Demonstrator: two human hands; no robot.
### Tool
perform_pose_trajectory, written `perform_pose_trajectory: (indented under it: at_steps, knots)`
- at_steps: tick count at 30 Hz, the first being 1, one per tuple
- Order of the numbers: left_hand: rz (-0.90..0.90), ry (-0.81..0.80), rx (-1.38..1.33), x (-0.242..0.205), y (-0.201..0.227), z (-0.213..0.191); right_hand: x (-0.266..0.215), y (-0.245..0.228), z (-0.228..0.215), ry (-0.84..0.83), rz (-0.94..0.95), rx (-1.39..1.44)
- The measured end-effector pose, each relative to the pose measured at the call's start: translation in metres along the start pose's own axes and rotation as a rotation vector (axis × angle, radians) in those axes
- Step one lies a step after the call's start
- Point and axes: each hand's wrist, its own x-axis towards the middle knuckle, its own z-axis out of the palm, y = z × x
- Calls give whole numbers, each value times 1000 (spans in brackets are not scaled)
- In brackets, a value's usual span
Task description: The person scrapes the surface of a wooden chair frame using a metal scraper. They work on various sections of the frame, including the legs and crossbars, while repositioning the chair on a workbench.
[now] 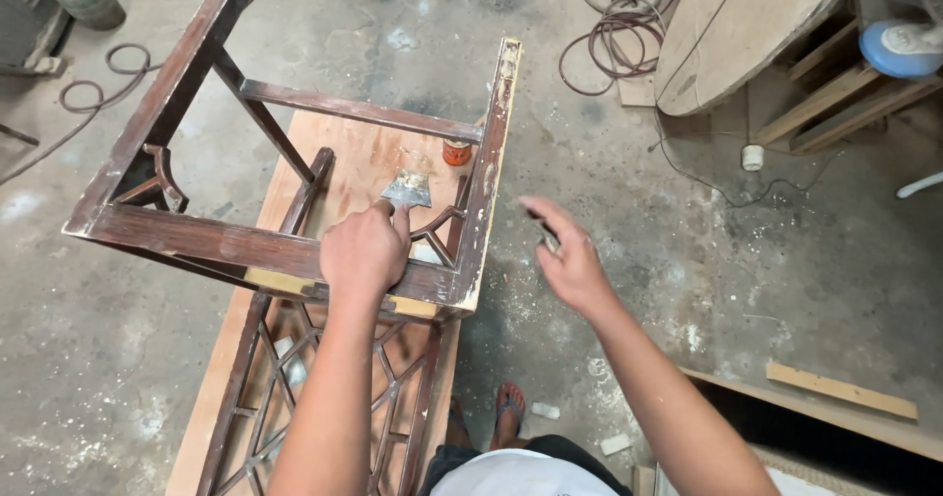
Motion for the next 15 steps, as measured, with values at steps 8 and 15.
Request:
perform_pose_trajectory:
  at_steps: [8, 15]
  knots:
    - [-23, -12, 7, -1, 4, -1, -24, 80, 88, 145, 31, 328]
    - [-58, 16, 57, 4, 3, 5, -76, 132, 62, 43, -59, 441]
